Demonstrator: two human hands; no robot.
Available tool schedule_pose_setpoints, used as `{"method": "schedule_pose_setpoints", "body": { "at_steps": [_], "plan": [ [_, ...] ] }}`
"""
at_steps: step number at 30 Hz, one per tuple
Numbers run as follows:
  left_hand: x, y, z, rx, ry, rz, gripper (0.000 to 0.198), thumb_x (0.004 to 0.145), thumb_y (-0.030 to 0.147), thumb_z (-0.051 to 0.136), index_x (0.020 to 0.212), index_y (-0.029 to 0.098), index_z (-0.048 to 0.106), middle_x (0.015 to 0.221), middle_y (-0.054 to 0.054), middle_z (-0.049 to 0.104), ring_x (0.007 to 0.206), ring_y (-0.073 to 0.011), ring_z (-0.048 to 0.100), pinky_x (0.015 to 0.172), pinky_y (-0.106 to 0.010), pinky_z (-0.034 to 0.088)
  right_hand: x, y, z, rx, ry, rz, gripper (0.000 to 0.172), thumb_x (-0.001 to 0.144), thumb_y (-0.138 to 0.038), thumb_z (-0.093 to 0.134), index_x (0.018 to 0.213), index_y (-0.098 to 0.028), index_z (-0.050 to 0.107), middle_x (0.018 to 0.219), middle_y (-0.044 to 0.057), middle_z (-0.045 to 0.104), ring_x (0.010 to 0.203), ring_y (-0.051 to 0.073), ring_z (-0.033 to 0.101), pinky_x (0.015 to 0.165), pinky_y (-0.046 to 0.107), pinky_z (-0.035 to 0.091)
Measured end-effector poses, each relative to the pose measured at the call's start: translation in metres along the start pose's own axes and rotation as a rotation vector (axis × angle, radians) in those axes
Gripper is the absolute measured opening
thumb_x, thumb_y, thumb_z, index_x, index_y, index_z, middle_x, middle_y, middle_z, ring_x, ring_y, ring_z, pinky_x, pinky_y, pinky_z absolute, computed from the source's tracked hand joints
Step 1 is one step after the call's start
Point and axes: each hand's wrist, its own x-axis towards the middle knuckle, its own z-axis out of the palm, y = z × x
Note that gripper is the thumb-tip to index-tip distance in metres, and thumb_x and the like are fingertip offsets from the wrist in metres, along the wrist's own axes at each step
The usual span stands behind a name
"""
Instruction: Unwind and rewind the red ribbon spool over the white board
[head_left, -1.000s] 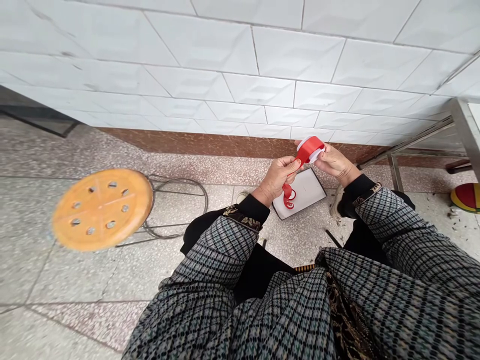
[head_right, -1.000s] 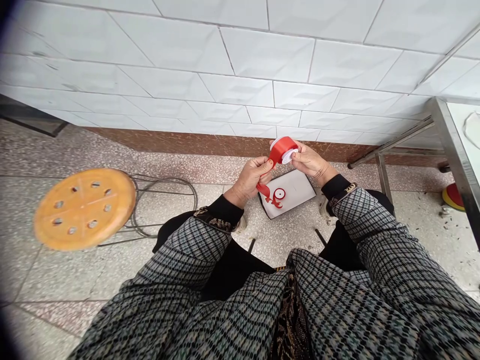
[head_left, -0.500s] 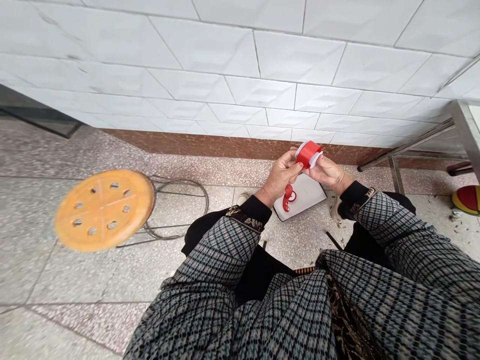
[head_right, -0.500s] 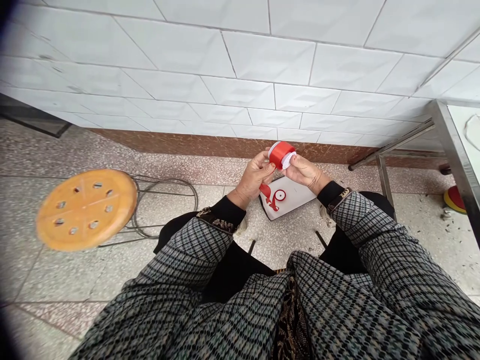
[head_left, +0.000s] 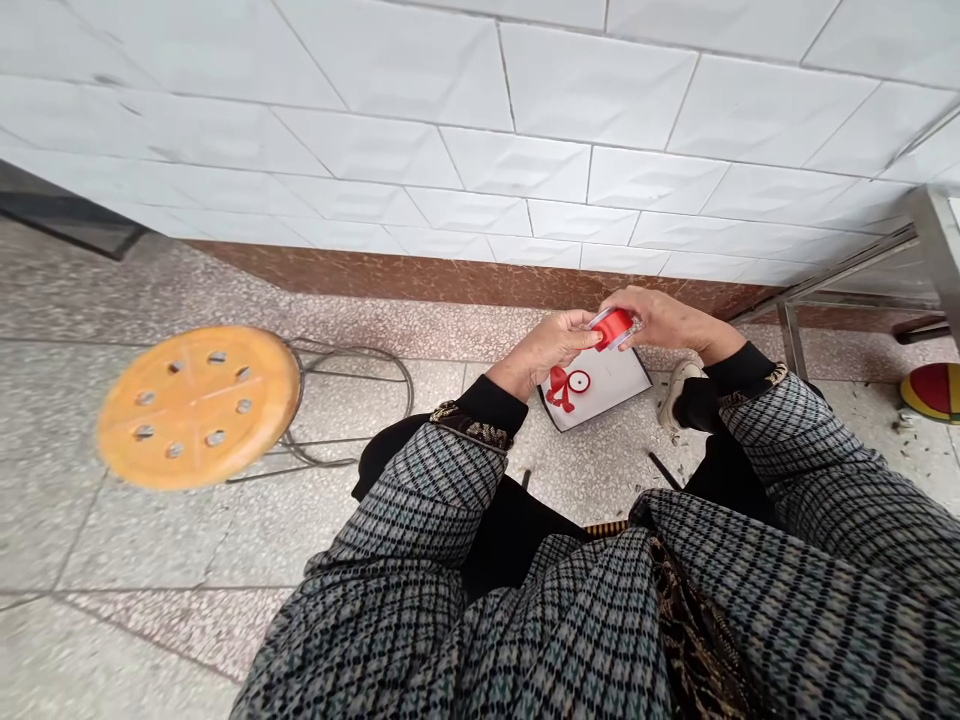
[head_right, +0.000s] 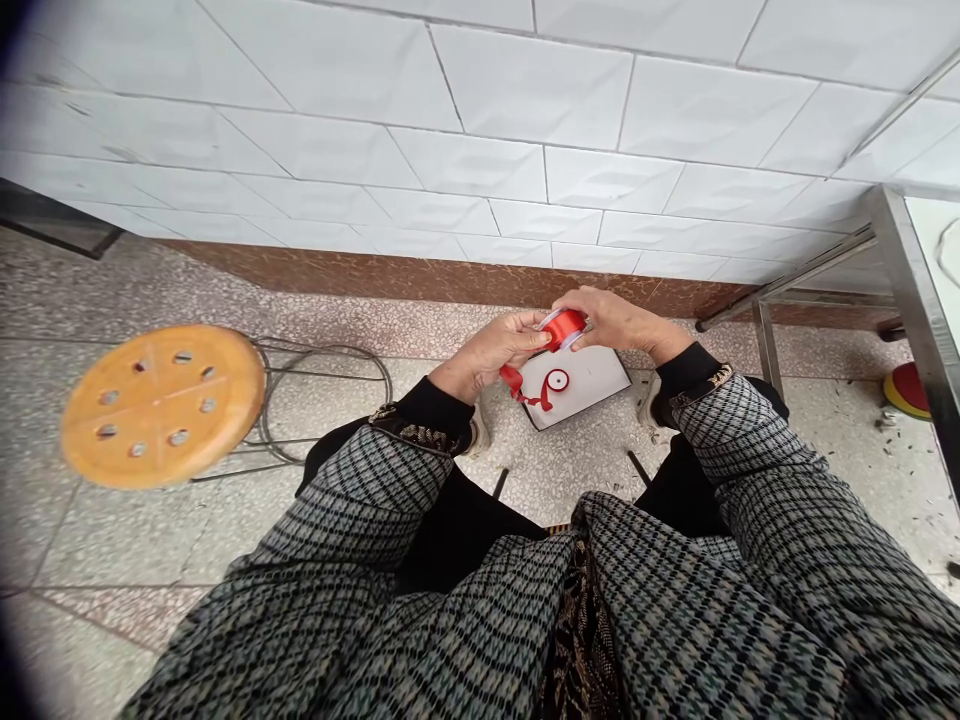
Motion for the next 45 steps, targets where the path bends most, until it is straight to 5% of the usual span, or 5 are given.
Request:
{"method": "schedule_pose_setpoints", "body": {
  "at_steps": [9,18,33,39,45],
  "plan": [
    [-0.008,0.011,0.000,0.127,0.128,0.154,0.029,0.086,0.033,0.084,0.078,0.017,0.062,0.053,0.010,0.039,0.045,-0.0027,0.024,0.047,-0.021,0.013,-0.003,0.011,-0.018,0.464,0.117,0.142,0.061,0.064,-0.029,0.100,0.120,-0.023,0.076,0.110,0.003,0.079,0.102,0.024,0.071,0.098,0.041,0.060],
    [-0.005,0.006,-0.006,0.050,0.036,0.132,0.040,0.088,0.045,0.085,0.074,0.017,0.061,0.049,0.011,0.033,0.042,-0.0023,0.021,0.045,-0.020,0.014,-0.003,0.001,-0.015,0.657,0.134,0.127,0.064,0.064,-0.034,0.104,0.122,-0.024,0.077,0.122,0.004,0.082,0.101,0.020,0.074,0.097,0.035,0.060],
    [0.002,-0.003,0.002,-0.034,-0.004,0.151,0.047,0.083,0.055,0.089,0.077,0.015,0.066,0.047,0.012,0.030,0.040,-0.0017,0.019,0.043,-0.019,0.014,0.009,0.003,0.021,0.983,0.196,0.003,0.076,0.057,-0.053,0.108,0.121,-0.025,0.076,0.095,-0.001,0.079,0.085,0.016,0.069,0.083,0.027,0.055],
    [0.008,-0.009,0.008,-0.044,0.168,0.313,0.035,0.086,0.037,0.089,0.100,0.022,0.061,0.053,0.013,0.039,0.041,-0.0040,0.023,0.044,-0.021,0.015,0.011,0.003,0.035,1.084,0.271,0.060,0.070,0.053,-0.052,0.110,0.107,-0.024,0.075,0.086,-0.002,0.076,0.079,0.016,0.067,0.080,0.028,0.056],
    [0.016,-0.014,0.005,-0.070,0.089,0.387,0.045,0.087,0.045,0.089,0.118,0.024,0.065,0.053,0.012,0.038,0.042,-0.0057,0.022,0.045,-0.024,0.014,0.016,0.001,0.054,1.220,0.323,0.092,0.064,0.055,-0.054,0.109,0.099,-0.025,0.073,0.089,-0.001,0.075,0.086,0.018,0.068,0.086,0.031,0.059]
  ]
}}
